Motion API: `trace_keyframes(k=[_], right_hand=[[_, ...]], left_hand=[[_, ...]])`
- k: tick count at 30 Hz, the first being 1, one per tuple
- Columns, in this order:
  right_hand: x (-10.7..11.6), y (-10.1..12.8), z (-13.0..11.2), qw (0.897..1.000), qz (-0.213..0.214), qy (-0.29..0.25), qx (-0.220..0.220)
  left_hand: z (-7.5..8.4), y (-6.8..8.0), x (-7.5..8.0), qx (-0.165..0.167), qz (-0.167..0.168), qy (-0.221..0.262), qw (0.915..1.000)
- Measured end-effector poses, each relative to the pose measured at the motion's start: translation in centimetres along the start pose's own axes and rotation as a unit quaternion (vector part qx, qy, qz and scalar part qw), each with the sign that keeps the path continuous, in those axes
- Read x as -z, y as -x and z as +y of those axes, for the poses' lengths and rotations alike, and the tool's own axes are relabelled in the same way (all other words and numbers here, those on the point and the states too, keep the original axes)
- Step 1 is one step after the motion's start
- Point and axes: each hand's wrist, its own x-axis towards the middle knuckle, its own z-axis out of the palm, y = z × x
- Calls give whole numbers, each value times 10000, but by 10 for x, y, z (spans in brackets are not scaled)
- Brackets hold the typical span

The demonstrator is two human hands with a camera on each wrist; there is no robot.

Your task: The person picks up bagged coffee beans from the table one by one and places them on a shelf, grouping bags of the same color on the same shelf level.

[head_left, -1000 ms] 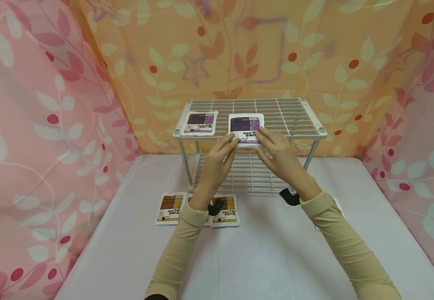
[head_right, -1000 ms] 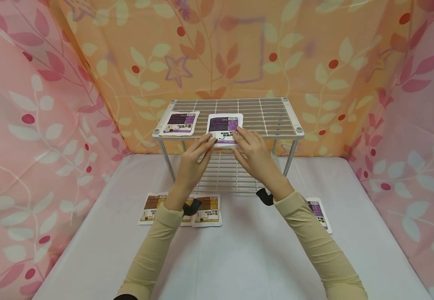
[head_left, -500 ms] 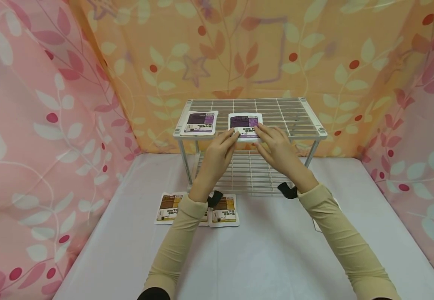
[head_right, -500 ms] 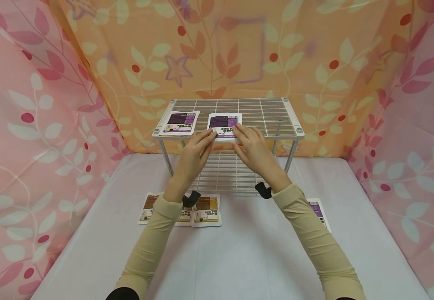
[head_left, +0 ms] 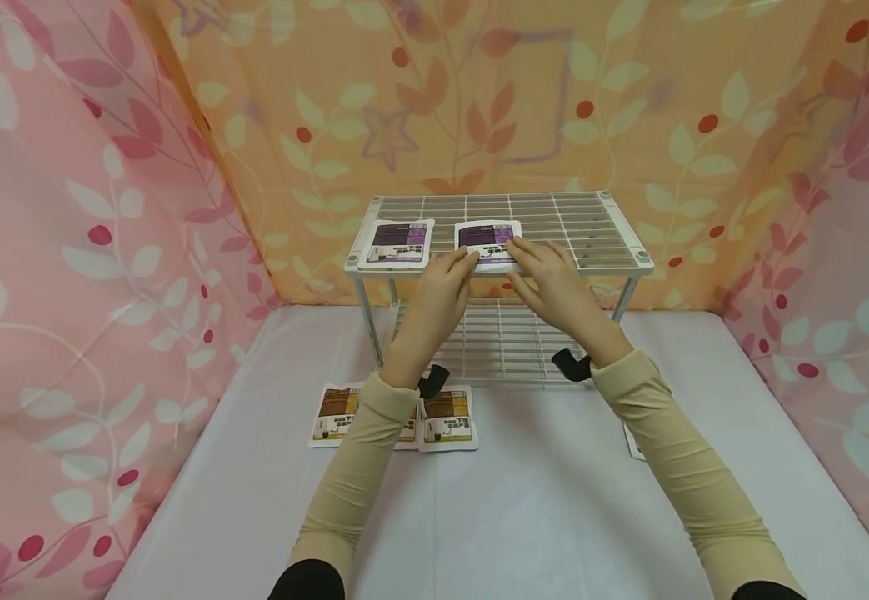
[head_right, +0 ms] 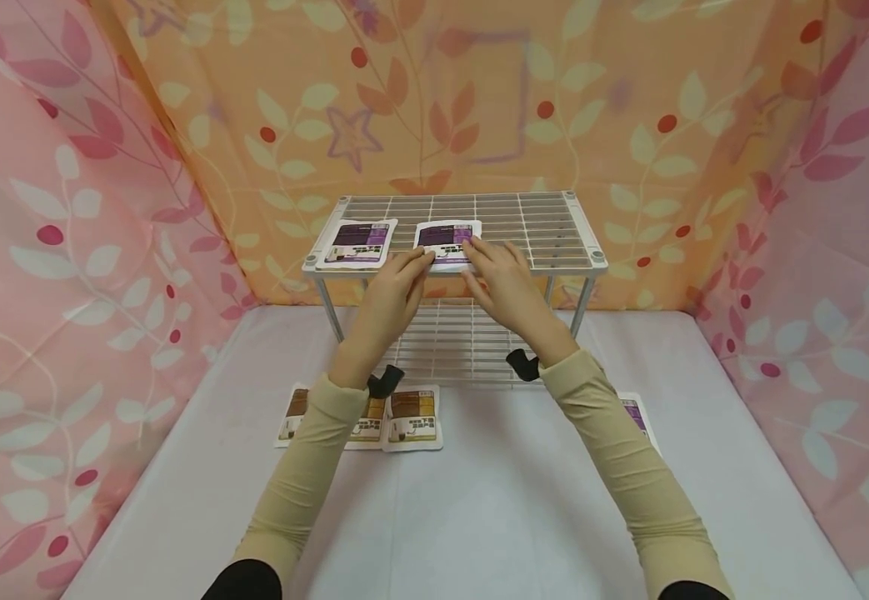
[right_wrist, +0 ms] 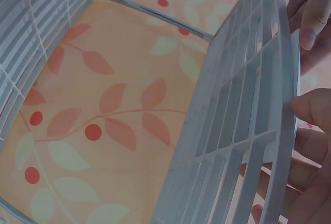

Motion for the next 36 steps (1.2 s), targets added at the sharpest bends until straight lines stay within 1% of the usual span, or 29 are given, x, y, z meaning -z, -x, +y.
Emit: trace_keyframes(k=[3, 6, 12, 16, 25, 30, 33, 36], right_hand=[[2, -2, 0, 9999, -111, 10, -33], [3, -5, -1, 9998, -185, -8, -46], [6, -9, 1, 9992, -352, -131, -106], [6, -9, 2, 9986, -466, -177, -171], [7, -9, 1, 9973, -651, -198, -285], [7, -9, 2, 9964, -774, -104, -326], [6, -7, 2, 9966, -745, -23, -344], [5, -3, 2, 9976, -579, -23, -366]], left_hand=[[0, -3, -1, 63, -58, -75, 9999], [1, -6, -1, 199, -167, -140, 9996], [7, -12, 2, 643, -666, -250, 9954], [9, -13, 2, 773, -862, -323, 9928], [12, -13, 2, 794, -963, -457, 9911], [14, -11, 3, 721, -885, -571, 9918], [16, -10, 2, 660, -783, -546, 9932], [18, -9, 0, 606, -749, -559, 9938]])
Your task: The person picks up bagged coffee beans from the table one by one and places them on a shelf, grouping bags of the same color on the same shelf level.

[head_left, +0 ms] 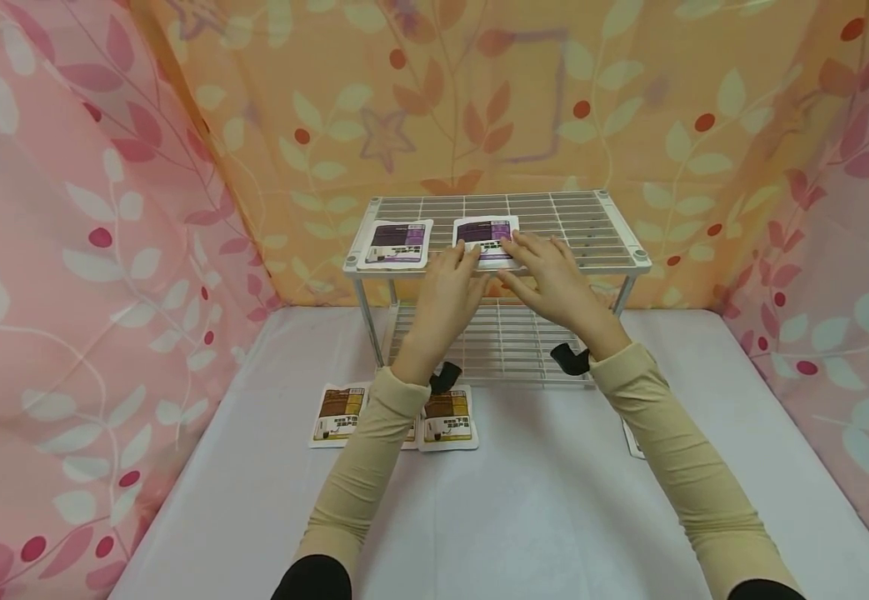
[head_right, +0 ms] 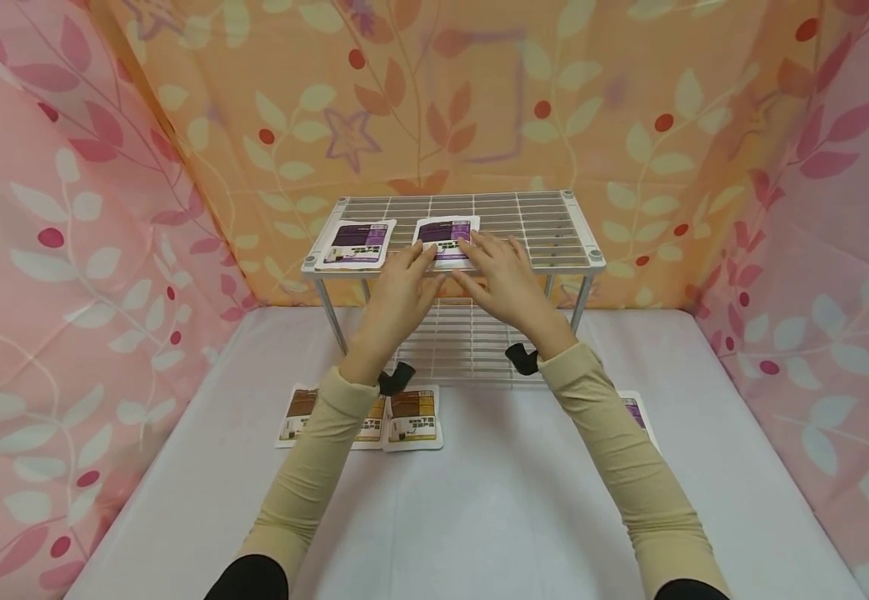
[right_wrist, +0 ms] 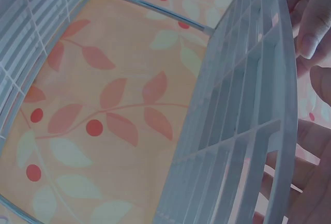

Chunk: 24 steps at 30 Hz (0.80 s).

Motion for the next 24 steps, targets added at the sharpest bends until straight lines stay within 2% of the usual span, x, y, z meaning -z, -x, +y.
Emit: trace_keyframes(k=[4, 13, 20, 24], right_hand=[[-3, 4, 2, 9993, 358, 57, 21], [-11, 16, 5, 9918, 1252, -60, 258], [-14, 22, 8, 9858, 1621, -114, 428], [-16, 27, 10, 9821, 1808, -200, 500]], left_hand=[[1, 1, -3, 26, 54, -36, 10000], [6, 9, -17, -158, 524, 210, 9983], [11, 12, -26, -314, 908, 325, 9948], [16, 16, -30, -487, 950, 459, 9932]])
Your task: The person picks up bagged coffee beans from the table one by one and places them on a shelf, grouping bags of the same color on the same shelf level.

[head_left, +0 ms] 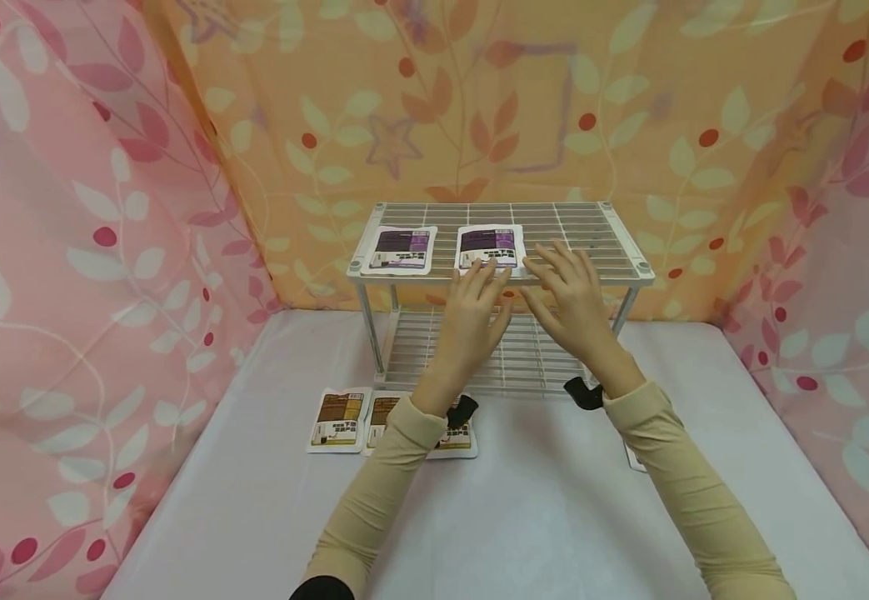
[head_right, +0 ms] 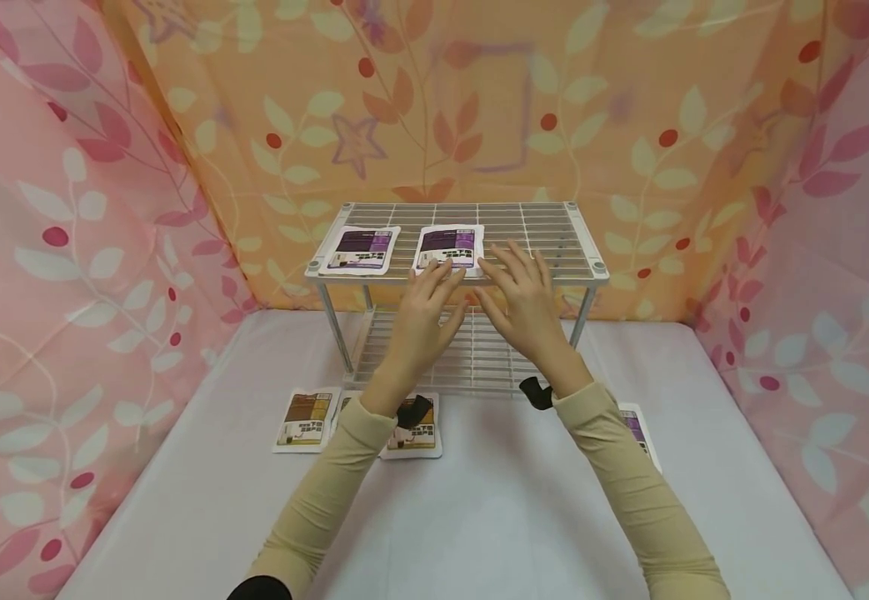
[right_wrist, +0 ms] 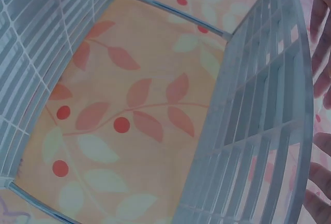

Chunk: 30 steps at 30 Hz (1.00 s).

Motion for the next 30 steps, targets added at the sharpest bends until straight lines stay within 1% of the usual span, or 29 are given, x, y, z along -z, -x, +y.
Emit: trace_keyframes(k=[3, 9, 12, 16, 22, 24, 30], right_hand=[[0, 6, 1, 10000, 89, -46, -2], [-1, 17, 3, 9995, 276, -153, -34], [-1, 24, 4, 9993, 359, -129, -33], [1, 32, 7, 9986, 513, -128, 35], [4, 42, 12, 9974, 667, 40, 263], [5, 46, 14, 9968, 744, 7, 280], [4, 60, 18, 9955, 911, -108, 243]], left_hand=[[4, 5, -3, -111, 64, 110, 9999], [7, 14, -11, -351, 383, 232, 9984], [9, 20, -15, -436, 425, 318, 9976], [14, 26, -19, -507, 380, 469, 9969], [19, 36, -30, -559, 254, 302, 9977], [21, 38, -34, -557, 216, 272, 9978], [24, 44, -44, -572, 137, 387, 9975]])
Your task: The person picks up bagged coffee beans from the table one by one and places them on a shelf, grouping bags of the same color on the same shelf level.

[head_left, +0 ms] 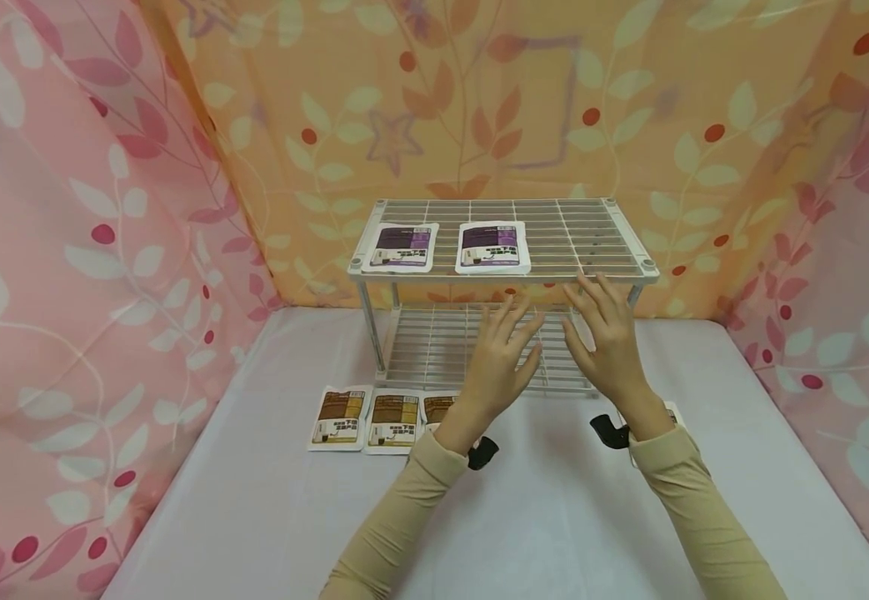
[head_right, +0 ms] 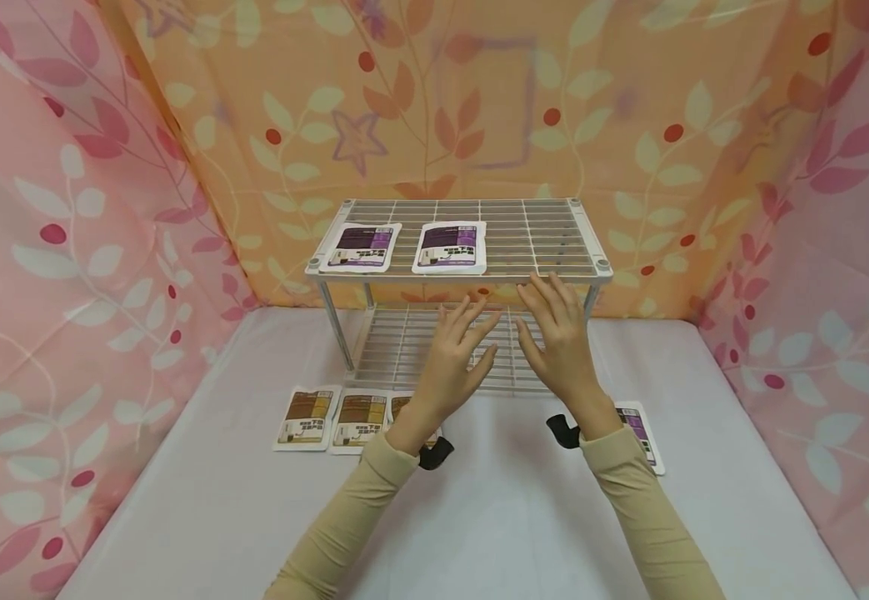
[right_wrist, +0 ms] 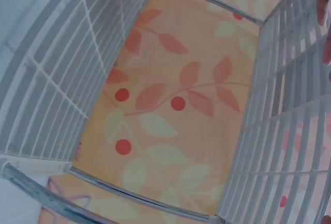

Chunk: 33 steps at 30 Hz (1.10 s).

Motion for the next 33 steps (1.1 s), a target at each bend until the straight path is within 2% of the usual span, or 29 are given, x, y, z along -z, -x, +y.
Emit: trace_keyframes(k=[18, 27, 33], right_hand=[[8, 39, 14, 9994, -23, -223, -253], [16, 64, 27, 9966, -288, -403, -656], [23, 79, 37, 9945, -541, -331, -831]], left_hand=[[17, 25, -30, 35, -423, 278, 9987], [22, 36, -47, 248, -671, 523, 9961], [27, 42, -58, 322, -909, 603, 9935]])
